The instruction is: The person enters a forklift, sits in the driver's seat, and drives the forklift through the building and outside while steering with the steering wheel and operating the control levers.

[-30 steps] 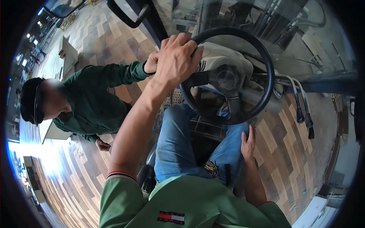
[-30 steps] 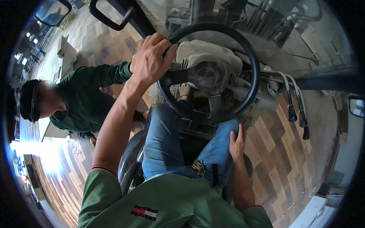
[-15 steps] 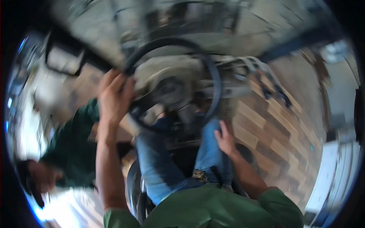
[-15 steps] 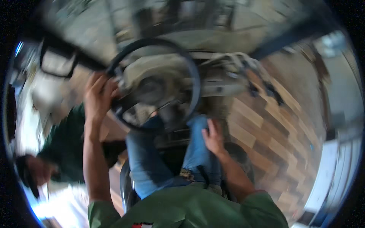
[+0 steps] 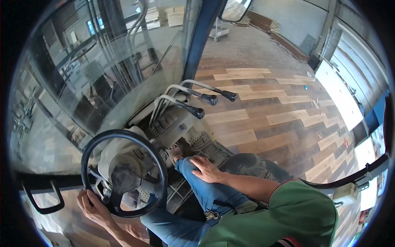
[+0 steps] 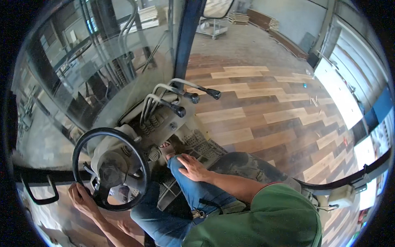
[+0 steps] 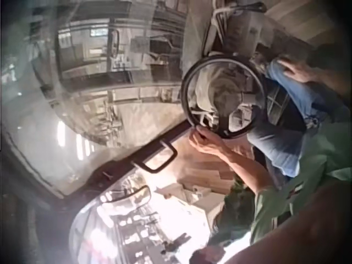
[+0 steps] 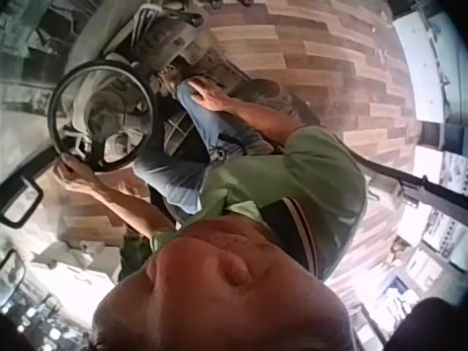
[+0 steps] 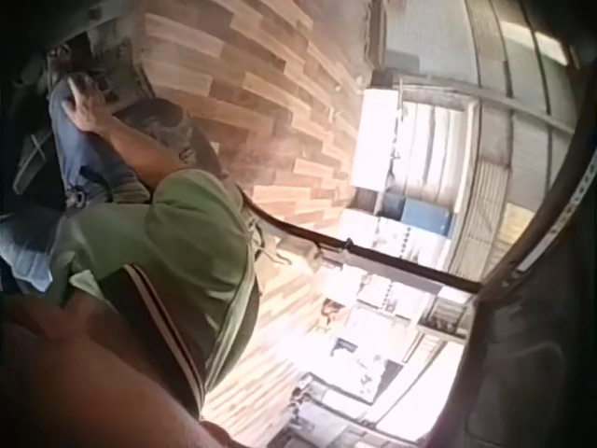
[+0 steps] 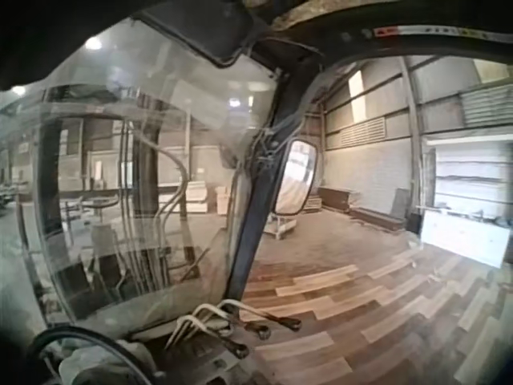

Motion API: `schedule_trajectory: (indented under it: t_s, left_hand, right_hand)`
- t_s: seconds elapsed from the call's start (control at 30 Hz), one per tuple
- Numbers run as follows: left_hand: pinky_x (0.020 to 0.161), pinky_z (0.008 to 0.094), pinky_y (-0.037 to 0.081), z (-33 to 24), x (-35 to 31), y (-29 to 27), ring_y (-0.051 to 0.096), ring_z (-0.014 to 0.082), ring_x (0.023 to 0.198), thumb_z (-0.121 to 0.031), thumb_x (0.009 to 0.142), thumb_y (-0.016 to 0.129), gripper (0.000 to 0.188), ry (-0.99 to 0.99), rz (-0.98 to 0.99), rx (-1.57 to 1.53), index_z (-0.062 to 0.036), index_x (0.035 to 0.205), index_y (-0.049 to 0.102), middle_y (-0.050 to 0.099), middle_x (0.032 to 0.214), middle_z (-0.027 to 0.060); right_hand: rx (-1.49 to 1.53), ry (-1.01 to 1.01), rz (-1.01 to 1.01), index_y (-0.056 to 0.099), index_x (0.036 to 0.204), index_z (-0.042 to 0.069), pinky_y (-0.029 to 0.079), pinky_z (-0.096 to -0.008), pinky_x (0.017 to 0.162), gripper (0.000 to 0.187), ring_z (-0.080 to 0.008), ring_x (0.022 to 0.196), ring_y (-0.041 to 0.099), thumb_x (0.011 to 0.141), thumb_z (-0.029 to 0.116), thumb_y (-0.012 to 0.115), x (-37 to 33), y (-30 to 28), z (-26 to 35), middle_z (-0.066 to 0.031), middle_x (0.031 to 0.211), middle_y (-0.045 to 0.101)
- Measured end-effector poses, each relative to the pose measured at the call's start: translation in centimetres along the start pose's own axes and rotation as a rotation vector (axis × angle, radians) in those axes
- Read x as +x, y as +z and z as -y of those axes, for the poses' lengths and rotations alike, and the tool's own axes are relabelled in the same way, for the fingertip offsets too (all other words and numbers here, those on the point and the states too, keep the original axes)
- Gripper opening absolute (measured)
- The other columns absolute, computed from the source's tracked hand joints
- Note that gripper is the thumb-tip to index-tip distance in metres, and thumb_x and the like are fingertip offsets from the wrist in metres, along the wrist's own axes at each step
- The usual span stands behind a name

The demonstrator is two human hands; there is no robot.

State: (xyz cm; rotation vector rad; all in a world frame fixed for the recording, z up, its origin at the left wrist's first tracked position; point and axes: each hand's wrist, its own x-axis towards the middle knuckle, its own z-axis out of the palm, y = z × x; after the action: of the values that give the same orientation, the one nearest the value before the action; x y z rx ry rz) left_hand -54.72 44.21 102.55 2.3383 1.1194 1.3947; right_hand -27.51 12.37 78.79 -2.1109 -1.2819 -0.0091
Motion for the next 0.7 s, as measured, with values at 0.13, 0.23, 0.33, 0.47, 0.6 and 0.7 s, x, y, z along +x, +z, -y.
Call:
schedule_trajectory:
  t_s: [0.13, 0.23, 0.33, 0.47, 0.6, 0.7]
  left_hand:
    - [0.079, 0.0398, 0.05, 0.4, 0.1, 0.2, 0.062, 0.0299, 0.09, -0.022, 0.105, 0.057, 0.029, 0.077, -0.06, 0.076, 0.005, 0.105, 0.068, 0.065, 0.105, 0.0145]
    - [0.08, 0.0403, 0.05, 0.4, 0.1, 0.6, 0.063, 0.0306, 0.09, -0.021, 0.105, 0.056, 0.029, 0.051, -0.049, 0.056, 0.0054, 0.105, 0.068, 0.065, 0.106, 0.0152]
    - [0.079, 0.0405, 0.051, 1.2, 0.0, 0.9, 0.063, 0.0311, 0.093, -0.022, 0.106, 0.056, 0.03, 0.071, -0.008, 0.045, 0.0056, 0.105, 0.068, 0.065, 0.109, 0.0156]
    - [0.082, 0.0421, 0.051, 0.6, -0.5, 0.7, 0.064, 0.0344, 0.097, -0.023, 0.106, 0.056, 0.031, 0.055, 0.001, 0.092, 0.0066, 0.107, 0.067, 0.065, 0.111, 0.0173]
    - [0.086, 0.0432, 0.05, 1.3, -0.6, 0.4, 0.063, 0.036, 0.099, -0.023, 0.106, 0.055, 0.032, 0.098, 0.016, 0.195, 0.007, 0.109, 0.066, 0.065, 0.111, 0.0183]
    - [0.089, 0.0438, 0.05, 1.3, -0.8, 0.0, 0.063, 0.0363, 0.102, -0.023, 0.106, 0.055, 0.033, 0.141, 0.012, 0.201, 0.0073, 0.11, 0.066, 0.065, 0.112, 0.019]
  right_hand:
    - [-0.007, 0.009, 0.026, 0.039, 0.151, 0.003, 0.041, -0.052, 0.108, 0.065, -0.0451, 0.128, 0.049, 0.098, 0.033, 0.063, 0.2, 0.1, -0.3, -0.0265, 0.145, 0.044]
    - [0.011, 0.03, 0.045, 0.037, 0.153, 0.004, 0.04, -0.0513, 0.111, 0.067, -0.045, 0.13, 0.048, 0.098, 0.032, 0.063, 0.2, 0.0, -0.3, -0.026, 0.147, 0.043]
    - [0.017, 0.063, 0.066, 0.037, 0.153, 0.004, 0.039, -0.051, 0.112, 0.067, -0.0447, 0.131, 0.047, 0.098, 0.032, 0.063, 0.2, -0.4, -0.4, -0.0258, 0.147, 0.043]
    - [0.011, 0.092, 0.075, 0.038, 0.152, 0.004, 0.039, -0.0501, 0.113, 0.066, -0.0436, 0.132, 0.046, 0.099, 0.033, 0.063, 0.0, -0.8, -0.9, -0.0254, 0.146, 0.043]
    - [0.016, 0.078, 0.068, 0.038, 0.152, 0.005, 0.04, -0.051, 0.111, 0.065, -0.0452, 0.13, 0.047, 0.099, 0.035, 0.061, 0.4, -0.6, -1.5, -0.0258, 0.146, 0.042]
    - [0.044, 0.05, 0.059, 0.035, 0.153, 0.006, 0.04, -0.0525, 0.11, 0.067, -0.0472, 0.128, 0.047, 0.099, 0.037, 0.061, 0.5, -0.1, -1.5, -0.0266, 0.147, 0.04]
